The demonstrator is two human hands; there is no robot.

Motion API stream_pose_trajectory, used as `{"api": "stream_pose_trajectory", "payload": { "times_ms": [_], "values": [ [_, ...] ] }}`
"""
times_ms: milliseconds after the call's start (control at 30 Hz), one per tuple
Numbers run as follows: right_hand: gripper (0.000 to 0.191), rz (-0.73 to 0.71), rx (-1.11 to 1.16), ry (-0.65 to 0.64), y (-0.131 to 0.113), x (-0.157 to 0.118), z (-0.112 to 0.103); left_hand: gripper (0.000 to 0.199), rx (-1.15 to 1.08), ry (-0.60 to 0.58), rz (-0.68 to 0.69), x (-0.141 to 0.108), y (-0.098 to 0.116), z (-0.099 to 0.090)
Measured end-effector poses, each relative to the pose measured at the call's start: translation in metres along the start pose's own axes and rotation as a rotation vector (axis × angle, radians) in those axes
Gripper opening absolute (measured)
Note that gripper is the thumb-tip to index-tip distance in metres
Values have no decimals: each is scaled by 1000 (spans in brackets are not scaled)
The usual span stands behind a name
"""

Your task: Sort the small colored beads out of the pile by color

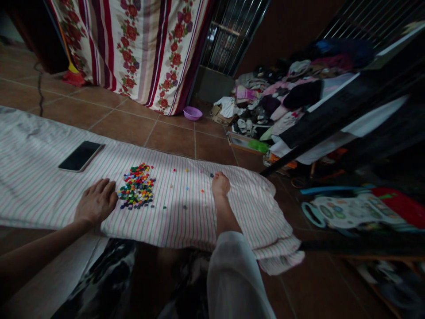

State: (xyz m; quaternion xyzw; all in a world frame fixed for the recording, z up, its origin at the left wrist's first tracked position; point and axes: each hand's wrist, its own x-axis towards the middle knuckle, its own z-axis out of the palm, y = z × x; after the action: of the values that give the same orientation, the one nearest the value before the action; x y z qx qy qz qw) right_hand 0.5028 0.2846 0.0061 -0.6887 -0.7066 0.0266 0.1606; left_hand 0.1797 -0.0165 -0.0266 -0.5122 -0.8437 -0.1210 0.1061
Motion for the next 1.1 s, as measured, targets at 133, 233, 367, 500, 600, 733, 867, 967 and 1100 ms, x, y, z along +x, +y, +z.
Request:
{"api": "stream_pose_trajectory", "payload": {
  "times_ms": [133, 233, 367, 500, 600, 733, 867, 967, 1100],
  "values": [
    [35, -99, 26, -1, -8, -14, -4, 46, -19, -2, -8, 0, 1, -2],
    [34, -219, 100, -28, -22, -31, -6, 46, -30, -4, -20, 0, 1, -4],
    [29, -431, 261, -100, -51, -64, -8, 46, -45, 4, -22, 0, 1, -4],
    [22, -574, 391, -213, -84, -101, -6, 45, -77, 8, -27, 0, 1, -4],
    [17, -657, 421, -317, -105, -124, -1, 45, -96, 6, -28, -1, 0, -5],
    [17, -712, 395, -381, -124, -142, 10, 46, -111, -5, -28, -1, 0, -5],
    [18, -697, 298, -393, -134, -150, 18, 46, -128, -7, -33, -1, 0, -5],
    [18, -649, 241, -396, -138, -154, 20, 47, -138, 1, -32, -1, 0, -5],
    [17, -605, 223, -400, -143, -157, 19, 52, -136, -34, -34, -1, 0, -4]
  ]
}}
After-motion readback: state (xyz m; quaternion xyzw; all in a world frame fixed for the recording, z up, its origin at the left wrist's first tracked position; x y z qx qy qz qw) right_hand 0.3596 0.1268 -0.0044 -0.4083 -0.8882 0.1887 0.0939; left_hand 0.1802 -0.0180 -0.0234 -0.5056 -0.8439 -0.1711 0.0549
